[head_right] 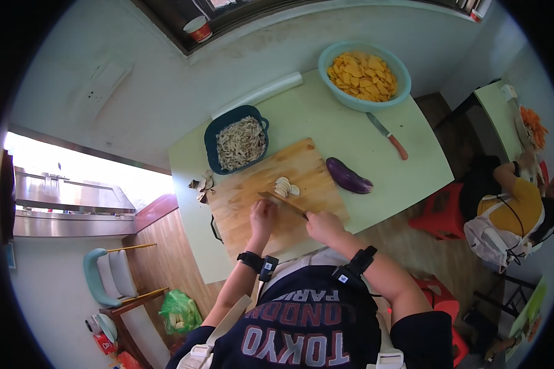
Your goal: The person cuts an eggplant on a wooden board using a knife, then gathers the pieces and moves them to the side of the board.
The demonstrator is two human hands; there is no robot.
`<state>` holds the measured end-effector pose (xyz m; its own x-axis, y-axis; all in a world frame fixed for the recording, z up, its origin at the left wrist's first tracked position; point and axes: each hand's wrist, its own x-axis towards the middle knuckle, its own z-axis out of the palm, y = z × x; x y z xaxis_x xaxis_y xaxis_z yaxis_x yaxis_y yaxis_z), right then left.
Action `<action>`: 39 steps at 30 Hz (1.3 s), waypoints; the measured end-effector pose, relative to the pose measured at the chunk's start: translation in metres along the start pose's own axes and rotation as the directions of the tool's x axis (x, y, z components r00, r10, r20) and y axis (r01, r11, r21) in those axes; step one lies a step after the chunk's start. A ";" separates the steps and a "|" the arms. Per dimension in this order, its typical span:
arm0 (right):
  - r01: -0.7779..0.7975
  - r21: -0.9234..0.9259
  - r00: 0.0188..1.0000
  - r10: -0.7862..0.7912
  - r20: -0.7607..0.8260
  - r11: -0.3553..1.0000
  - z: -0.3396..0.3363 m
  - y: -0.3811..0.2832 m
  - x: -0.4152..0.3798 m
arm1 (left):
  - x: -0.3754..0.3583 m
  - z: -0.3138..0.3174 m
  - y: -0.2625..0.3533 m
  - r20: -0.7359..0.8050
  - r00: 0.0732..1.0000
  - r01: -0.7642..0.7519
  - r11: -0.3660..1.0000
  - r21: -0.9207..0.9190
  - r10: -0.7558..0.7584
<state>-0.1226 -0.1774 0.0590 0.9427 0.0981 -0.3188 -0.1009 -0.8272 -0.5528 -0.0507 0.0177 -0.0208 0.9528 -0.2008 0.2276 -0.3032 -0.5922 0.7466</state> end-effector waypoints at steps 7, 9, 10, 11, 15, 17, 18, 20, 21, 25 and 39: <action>0.014 -0.131 1.000 -0.013 0.009 0.991 0.002 -0.018 -0.005 | -0.005 0.005 -0.005 -0.047 0.999 -0.021 0.998 0.064 0.024; 0.045 -0.158 0.999 -0.044 0.006 0.986 0.001 -0.017 -0.006 | -0.005 0.009 -0.006 -0.116 0.991 -0.053 0.995 0.081 0.062; 0.038 -0.166 0.999 -0.036 0.011 0.985 0.000 -0.016 -0.006 | -0.006 0.011 -0.007 -0.114 0.992 -0.048 0.996 0.070 0.056; 0.051 -0.158 0.999 -0.051 0.007 0.986 0.000 -0.017 -0.007 | -0.007 0.012 -0.008 -0.109 0.993 -0.031 0.997 0.064 0.038; 0.050 -0.154 0.998 -0.045 0.034 0.987 -0.001 -0.020 -0.007 | -0.009 0.012 -0.009 -0.131 0.991 -0.019 0.999 0.045 0.025; 0.040 -0.165 0.999 -0.034 0.036 0.986 -0.001 -0.022 -0.010 | -0.012 0.011 -0.010 -0.120 0.993 -0.010 0.999 0.044 0.015; 0.044 -0.174 0.999 -0.040 0.028 0.984 -0.002 -0.023 -0.009 | -0.010 0.011 -0.010 -0.122 0.992 -0.009 0.998 0.054 0.016; 0.038 -0.186 0.998 -0.029 0.051 0.982 -0.006 -0.029 -0.009 | -0.010 0.013 -0.014 -0.144 0.989 -0.010 0.998 0.059 0.018; 0.020 -0.188 0.997 -0.007 0.075 0.982 -0.007 -0.031 -0.008 | -0.008 0.011 -0.011 -0.148 0.989 -0.013 0.998 0.066 0.022; -0.032 -0.169 0.990 0.055 0.133 0.985 -0.004 -0.034 -0.003 | -0.009 0.005 -0.005 -0.112 0.994 0.006 1.000 0.003 -0.006; 0.058 -0.123 0.998 -0.054 0.040 0.991 0.024 -0.030 0.020 | -0.008 0.009 -0.017 -0.072 0.997 -0.027 0.999 -0.019 0.025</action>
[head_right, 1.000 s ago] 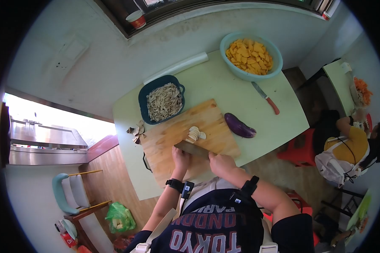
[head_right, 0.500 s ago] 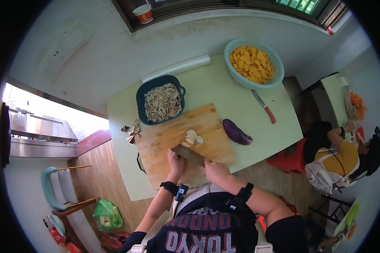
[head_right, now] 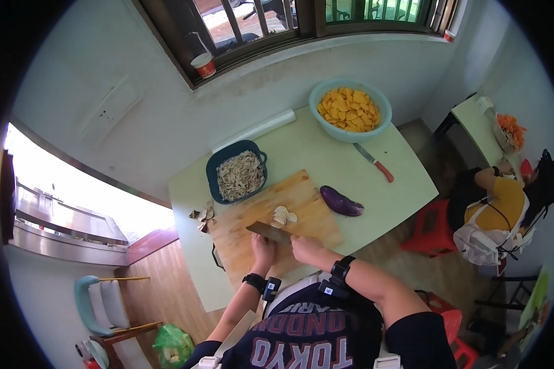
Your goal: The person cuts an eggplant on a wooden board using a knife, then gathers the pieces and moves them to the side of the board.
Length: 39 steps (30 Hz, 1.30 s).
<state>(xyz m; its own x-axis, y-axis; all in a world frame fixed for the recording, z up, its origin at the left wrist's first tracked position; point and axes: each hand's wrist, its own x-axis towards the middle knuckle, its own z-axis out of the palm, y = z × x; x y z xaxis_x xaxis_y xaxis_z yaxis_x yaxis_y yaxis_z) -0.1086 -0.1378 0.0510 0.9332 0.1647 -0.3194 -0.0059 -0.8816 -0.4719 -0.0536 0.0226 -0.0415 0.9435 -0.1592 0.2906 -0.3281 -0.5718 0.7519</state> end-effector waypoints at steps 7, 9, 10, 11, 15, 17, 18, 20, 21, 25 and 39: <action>0.025 0.013 1.000 -0.025 0.001 1.000 0.005 -0.012 -0.003 | 0.004 -0.005 0.012 -0.002 0.999 0.042 0.998 -0.039 -0.042; -0.039 0.051 0.999 0.040 -0.018 0.998 0.010 -0.013 0.003 | 0.011 -0.004 0.013 -0.015 0.999 0.042 0.999 -0.022 -0.042; -0.045 0.056 0.999 0.045 0.000 0.997 0.018 -0.015 0.005 | 0.006 -0.004 0.014 -0.020 0.999 0.049 0.999 -0.003 -0.049; -0.058 0.029 0.998 0.059 -0.031 0.998 0.025 -0.015 0.011 | 0.003 -0.004 0.014 -0.013 0.998 0.061 0.998 -0.002 -0.061; 0.060 -0.033 0.994 -0.063 -0.091 0.998 0.020 0.000 0.019 | 0.009 0.000 0.008 -0.028 0.999 0.042 0.997 -0.057 -0.043; 0.018 0.085 1.000 -0.020 0.023 0.996 -0.010 0.001 0.020 | 0.007 -0.004 0.008 0.046 0.997 0.064 0.995 0.070 -0.067; -0.041 0.195 0.990 0.014 0.138 0.980 -0.021 0.002 0.020 | 0.007 -0.005 0.009 0.041 0.997 0.065 0.995 0.076 -0.069; -0.160 0.348 0.975 0.093 0.203 0.924 -0.023 0.010 0.020 | 0.008 -0.002 0.013 -0.006 0.999 0.044 0.999 0.022 -0.044; -0.285 0.480 0.946 0.162 0.281 0.830 -0.025 0.016 0.021 | 0.009 -0.001 0.015 -0.015 0.999 0.046 0.999 0.027 -0.046; -0.279 0.677 0.957 0.138 0.256 0.681 -0.016 0.039 0.019 | 0.007 -0.003 0.020 -0.025 0.996 0.086 0.995 0.048 -0.085; -0.190 0.622 0.969 0.045 0.242 0.759 -0.031 0.066 0.015 | 0.011 0.004 0.043 -0.075 0.978 0.202 0.966 0.158 -0.193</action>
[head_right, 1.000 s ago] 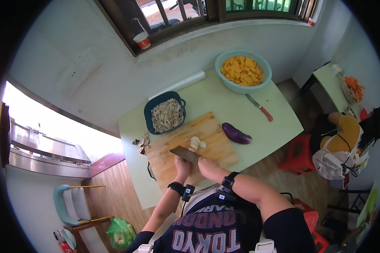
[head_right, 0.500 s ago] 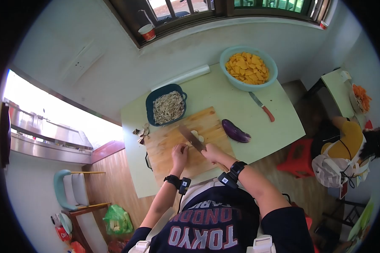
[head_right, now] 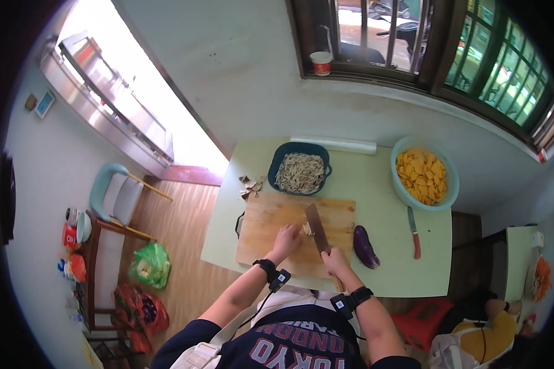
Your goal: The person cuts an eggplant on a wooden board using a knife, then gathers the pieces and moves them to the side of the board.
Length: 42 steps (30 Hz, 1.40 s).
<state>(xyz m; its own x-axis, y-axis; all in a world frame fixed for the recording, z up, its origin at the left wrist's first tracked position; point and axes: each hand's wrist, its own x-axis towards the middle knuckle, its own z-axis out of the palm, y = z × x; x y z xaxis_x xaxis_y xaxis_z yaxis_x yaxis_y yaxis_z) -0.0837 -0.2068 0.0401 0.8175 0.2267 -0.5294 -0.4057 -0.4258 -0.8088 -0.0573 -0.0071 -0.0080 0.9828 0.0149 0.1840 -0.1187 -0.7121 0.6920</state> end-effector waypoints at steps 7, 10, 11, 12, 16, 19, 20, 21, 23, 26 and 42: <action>0.128 -0.352 0.988 -0.150 -0.035 0.927 -0.010 0.022 -0.033 | -0.008 0.005 -0.002 -0.060 0.998 0.025 0.999 -0.039 -0.027; 0.093 -0.392 0.991 -0.122 -0.049 0.915 -0.017 0.013 -0.050 | -0.007 0.009 -0.001 -0.112 0.994 0.013 1.000 -0.020 -0.015; 0.126 -0.422 0.981 -0.176 -0.080 0.898 -0.018 0.012 -0.053 | -0.006 0.011 -0.001 -0.104 0.994 0.013 0.999 -0.032 -0.016; 0.150 -0.446 0.968 -0.223 -0.116 0.882 -0.018 0.012 -0.055 | -0.005 0.010 -0.003 -0.112 0.993 0.029 0.998 -0.050 -0.035; 0.104 -0.404 0.973 -0.177 -0.148 0.909 -0.015 0.010 -0.055 | -0.005 0.008 -0.014 -0.042 0.998 -0.042 0.997 -0.061 0.040; 0.087 -0.389 0.975 -0.158 -0.155 0.917 -0.004 -0.001 -0.054 | -0.001 0.002 -0.025 0.062 0.997 -0.039 0.994 -0.101 0.046; 0.071 -0.381 0.974 -0.146 -0.171 0.922 0.001 -0.002 -0.053 | 0.000 -0.001 -0.028 0.082 0.995 -0.041 0.990 -0.133 0.052; 0.083 -0.365 0.965 -0.166 -0.202 0.927 0.006 -0.003 -0.053 | 0.002 -0.005 -0.029 0.096 0.993 -0.057 0.988 -0.141 0.071; 0.077 -0.348 0.953 -0.171 -0.250 0.935 0.016 -0.005 -0.053 | 0.007 -0.013 -0.031 0.210 0.976 -0.030 0.986 -0.165 0.065; 0.028 -0.316 0.936 -0.136 -0.325 0.948 0.026 -0.006 -0.053 | 0.016 -0.015 -0.032 0.310 0.947 -0.022 0.980 -0.200 0.085; -0.100 -0.111 0.830 0.021 -0.558 0.989 0.055 0.020 -0.073 | 0.032 -0.015 -0.030 0.229 0.903 -0.323 0.926 -0.197 0.363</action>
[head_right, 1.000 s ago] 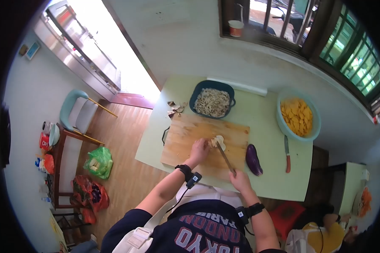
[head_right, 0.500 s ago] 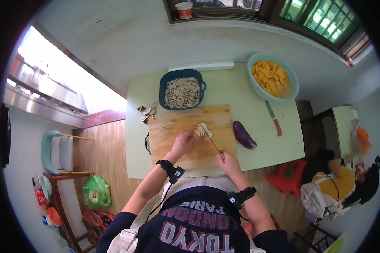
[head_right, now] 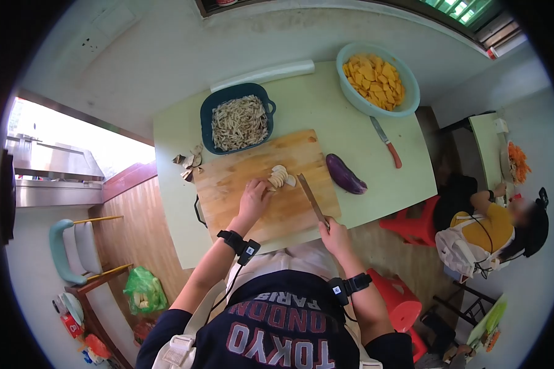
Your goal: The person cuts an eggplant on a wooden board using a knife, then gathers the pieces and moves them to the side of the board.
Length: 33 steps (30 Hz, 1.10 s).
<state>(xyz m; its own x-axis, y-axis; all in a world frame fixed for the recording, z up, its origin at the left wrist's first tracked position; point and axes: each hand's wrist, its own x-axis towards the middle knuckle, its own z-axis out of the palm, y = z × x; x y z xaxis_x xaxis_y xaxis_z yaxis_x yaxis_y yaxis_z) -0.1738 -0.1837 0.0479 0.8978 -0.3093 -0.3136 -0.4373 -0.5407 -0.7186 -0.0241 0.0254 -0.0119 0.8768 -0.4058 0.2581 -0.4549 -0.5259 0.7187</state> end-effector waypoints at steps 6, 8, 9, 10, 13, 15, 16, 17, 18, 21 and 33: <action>0.002 -0.003 0.991 -0.002 0.130 1.000 -0.008 0.021 0.017 | -0.018 -0.016 -0.013 -0.027 0.972 0.236 0.955 0.177 -0.235; -0.008 0.017 0.987 0.006 0.159 1.000 -0.010 0.022 0.018 | -0.019 -0.042 -0.031 -0.109 0.912 0.408 0.901 0.145 -0.396; -0.105 0.066 0.971 0.088 0.224 0.992 -0.016 0.014 0.019 | -0.017 -0.059 -0.041 -0.127 0.871 0.488 0.866 0.108 -0.475; -0.199 0.108 0.943 0.161 0.292 0.974 -0.023 0.009 0.021 | -0.010 -0.080 -0.035 -0.149 0.806 0.582 0.812 0.027 -0.573; -0.265 0.125 0.901 0.200 0.384 0.956 -0.032 0.006 0.028 | -0.010 -0.099 -0.046 -0.337 0.879 0.447 0.826 0.343 -0.336; -0.245 0.102 0.898 0.186 0.399 0.964 -0.040 0.001 0.028 | -0.006 -0.089 -0.035 -0.337 0.915 0.361 0.824 0.437 -0.222; -0.213 0.065 0.897 0.168 0.409 0.975 -0.044 -0.001 0.032 | -0.003 -0.076 -0.030 -0.181 0.954 0.290 0.891 0.348 -0.240; -0.211 0.073 0.897 0.163 0.411 0.975 -0.044 0.001 0.035 | 0.000 -0.063 -0.024 -0.018 0.972 0.232 0.942 0.243 -0.234; -0.128 0.036 0.928 0.107 0.358 0.991 -0.044 0.005 0.038 | 0.006 -0.051 -0.007 0.066 0.989 0.117 0.971 0.208 -0.133; -0.012 -0.041 0.953 0.023 0.301 0.999 -0.047 0.013 0.046 | 0.021 -0.013 0.027 0.157 0.988 -0.032 0.983 0.179 0.004; -0.101 0.104 0.925 0.055 0.376 0.989 -0.061 0.021 0.053 | 0.021 0.003 0.026 0.195 0.974 -0.174 0.934 0.313 0.116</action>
<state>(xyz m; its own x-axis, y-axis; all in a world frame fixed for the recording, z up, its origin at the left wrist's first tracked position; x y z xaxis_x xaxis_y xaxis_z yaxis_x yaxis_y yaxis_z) -0.1390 -0.2589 0.0543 0.8263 -0.0214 -0.5628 -0.5177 -0.4223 -0.7440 -0.0178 0.0009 0.0106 0.7707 -0.6019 0.2091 -0.6260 -0.6542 0.4244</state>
